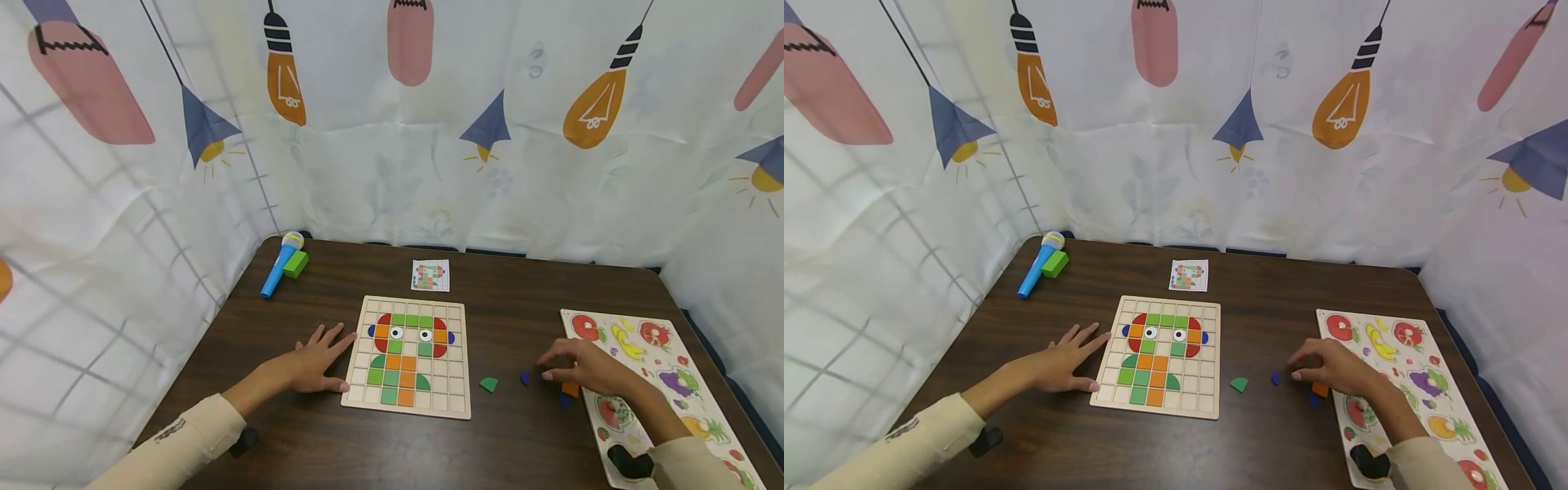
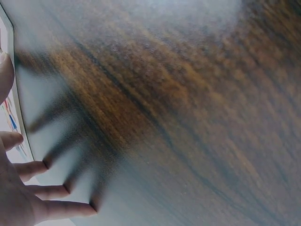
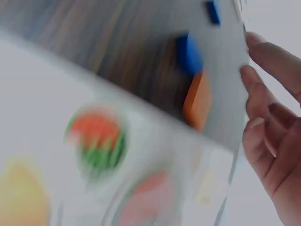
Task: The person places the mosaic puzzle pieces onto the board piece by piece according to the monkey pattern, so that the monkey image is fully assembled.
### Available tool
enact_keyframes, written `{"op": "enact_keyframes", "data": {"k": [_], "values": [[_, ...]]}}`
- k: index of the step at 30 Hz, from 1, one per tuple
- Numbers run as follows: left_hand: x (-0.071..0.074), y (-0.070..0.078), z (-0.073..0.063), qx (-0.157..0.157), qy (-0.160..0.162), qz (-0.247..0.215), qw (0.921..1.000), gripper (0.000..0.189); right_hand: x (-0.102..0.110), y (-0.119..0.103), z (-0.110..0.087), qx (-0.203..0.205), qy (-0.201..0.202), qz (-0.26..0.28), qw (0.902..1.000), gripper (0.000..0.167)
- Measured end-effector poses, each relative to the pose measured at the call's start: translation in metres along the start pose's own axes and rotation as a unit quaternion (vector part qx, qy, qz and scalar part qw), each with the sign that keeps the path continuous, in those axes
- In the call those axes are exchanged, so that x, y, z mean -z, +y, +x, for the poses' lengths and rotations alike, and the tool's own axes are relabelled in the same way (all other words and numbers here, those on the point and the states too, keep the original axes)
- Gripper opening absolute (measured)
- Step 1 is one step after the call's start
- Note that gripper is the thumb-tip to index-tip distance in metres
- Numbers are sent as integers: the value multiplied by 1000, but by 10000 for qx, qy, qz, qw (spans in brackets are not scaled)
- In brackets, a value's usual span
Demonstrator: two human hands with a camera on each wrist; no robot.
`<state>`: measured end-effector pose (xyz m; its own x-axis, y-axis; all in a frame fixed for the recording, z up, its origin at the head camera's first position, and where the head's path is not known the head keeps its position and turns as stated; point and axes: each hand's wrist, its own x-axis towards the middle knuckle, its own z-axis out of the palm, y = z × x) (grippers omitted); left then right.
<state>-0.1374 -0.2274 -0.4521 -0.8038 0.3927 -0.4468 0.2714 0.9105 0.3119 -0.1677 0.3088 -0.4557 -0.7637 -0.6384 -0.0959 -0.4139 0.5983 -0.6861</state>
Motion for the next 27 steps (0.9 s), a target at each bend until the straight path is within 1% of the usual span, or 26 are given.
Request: {"op": "enact_keyframes", "data": {"k": [5, 8, 9, 12, 15, 17, 20, 27], "values": [[1, -1, 0, 23, -17, 20, 10000, 97, 8, 14, -26, -327, -322, 240, 9987, 30], [1, 0, 0, 16, -31, 33, 10000, 97, 10, 19, -34, -494, -510, 287, 9971, 33], [1, 0, 0, 12, -29, 39, 10000, 97, 10, 21, -35, -486, -528, 272, 9970, 33], [1, 0, 1, 6, -26, 37, 10000, 97, 9, 24, -37, -332, -471, 205, 9981, 32], [1, 0, 1, -1, -15, 29, 10000, 97, 7, 25, -37, -226, -272, 98, 9993, 29], [0, 0, 1, -6, -11, 26, 10000, 97, 5, 25, -37, -276, -178, 23, 9995, 28], [0, 0, 1, -12, -10, 20, 10000, 97, 4, 24, -35, -450, -141, -70, 9989, 27], [0, -1, 1, -1, -9, 44, 10000, 97, 2, 25, -27, -858, -286, -158, 9958, 24]]}}
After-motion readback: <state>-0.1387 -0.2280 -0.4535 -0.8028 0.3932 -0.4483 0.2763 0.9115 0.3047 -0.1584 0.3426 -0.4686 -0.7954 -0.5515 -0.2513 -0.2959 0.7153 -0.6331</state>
